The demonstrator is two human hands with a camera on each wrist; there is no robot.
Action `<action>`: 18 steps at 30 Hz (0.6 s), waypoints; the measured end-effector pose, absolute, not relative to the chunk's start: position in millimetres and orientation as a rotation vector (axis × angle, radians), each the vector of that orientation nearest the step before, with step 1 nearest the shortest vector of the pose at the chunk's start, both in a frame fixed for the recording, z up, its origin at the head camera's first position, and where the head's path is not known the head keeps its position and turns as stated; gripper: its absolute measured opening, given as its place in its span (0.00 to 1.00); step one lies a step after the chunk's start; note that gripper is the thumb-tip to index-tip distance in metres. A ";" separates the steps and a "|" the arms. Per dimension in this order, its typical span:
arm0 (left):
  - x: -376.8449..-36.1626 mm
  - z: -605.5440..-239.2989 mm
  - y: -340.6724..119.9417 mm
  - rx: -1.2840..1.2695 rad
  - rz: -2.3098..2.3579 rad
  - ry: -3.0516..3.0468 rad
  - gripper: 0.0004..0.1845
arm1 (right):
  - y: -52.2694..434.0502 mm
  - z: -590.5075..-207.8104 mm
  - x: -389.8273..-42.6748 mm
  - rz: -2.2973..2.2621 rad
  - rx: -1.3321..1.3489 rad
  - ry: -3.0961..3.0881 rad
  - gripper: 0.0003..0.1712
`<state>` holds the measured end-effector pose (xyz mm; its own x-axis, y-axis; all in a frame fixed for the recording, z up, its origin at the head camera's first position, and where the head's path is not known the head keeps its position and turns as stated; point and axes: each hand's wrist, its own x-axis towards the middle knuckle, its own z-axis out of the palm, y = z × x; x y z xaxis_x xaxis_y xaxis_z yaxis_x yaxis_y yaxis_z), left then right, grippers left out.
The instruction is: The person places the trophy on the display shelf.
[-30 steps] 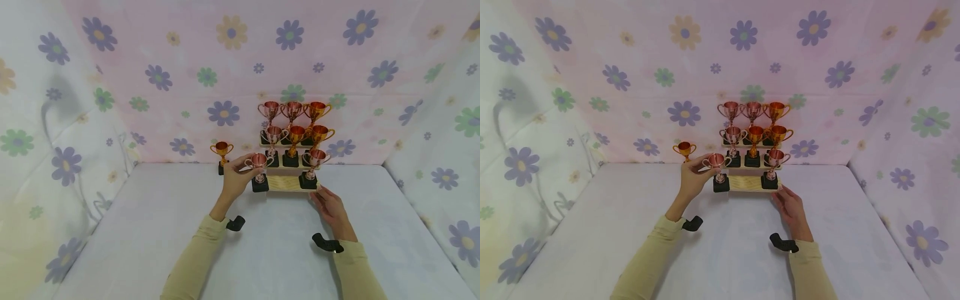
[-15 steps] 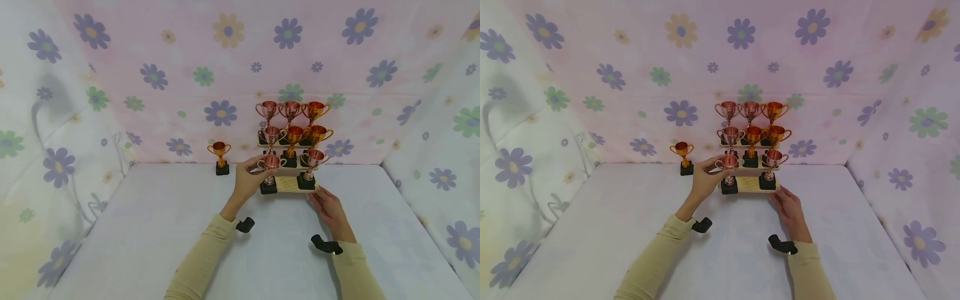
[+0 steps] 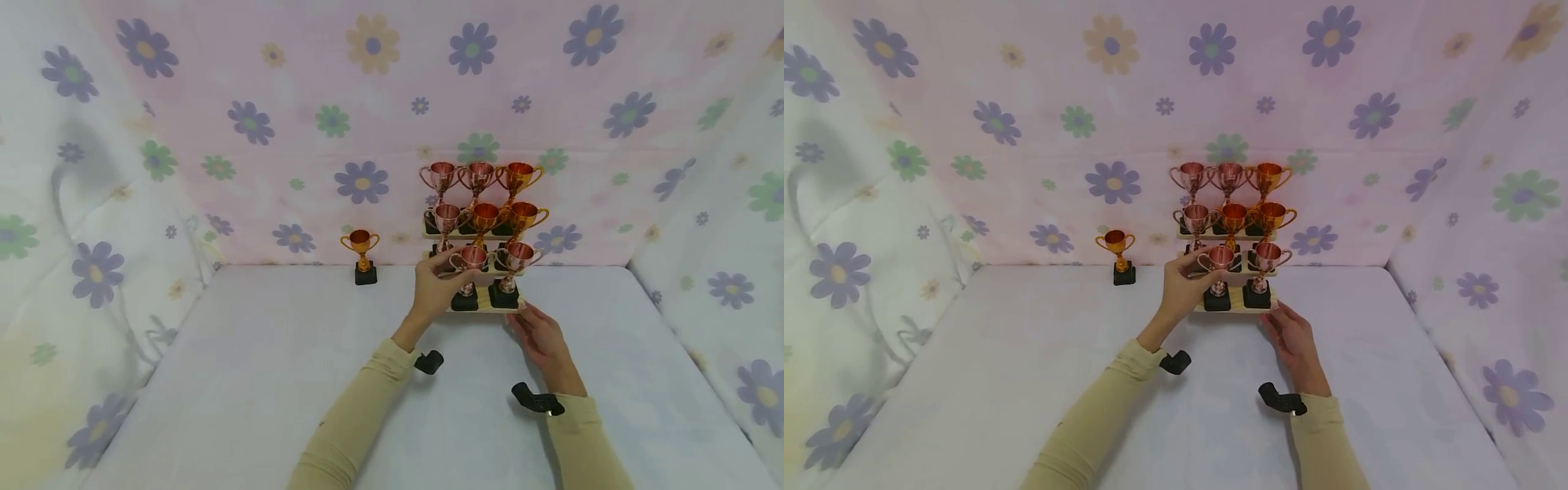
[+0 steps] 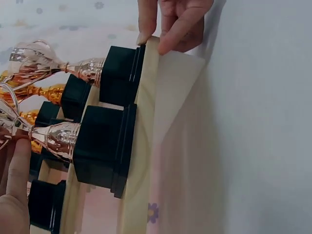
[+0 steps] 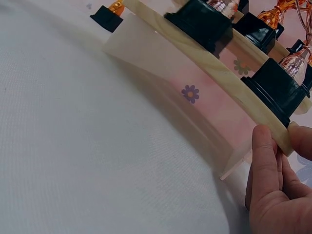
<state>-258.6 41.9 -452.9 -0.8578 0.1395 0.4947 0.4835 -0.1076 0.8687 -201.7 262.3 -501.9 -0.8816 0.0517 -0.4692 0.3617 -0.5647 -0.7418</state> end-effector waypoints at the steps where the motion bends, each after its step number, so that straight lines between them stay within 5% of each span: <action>1: -258.8 -453.5 45.0 -0.695 -2.059 -1.904 0.26 | 262.6 -501.9 -201.5 -2.541 0.670 1.363 0.37; 18: -260.2 -456.1 58.9 -0.716 -2.129 -1.871 0.26 | 265.2 -502.1 -200.2 -2.547 0.652 1.382 0.36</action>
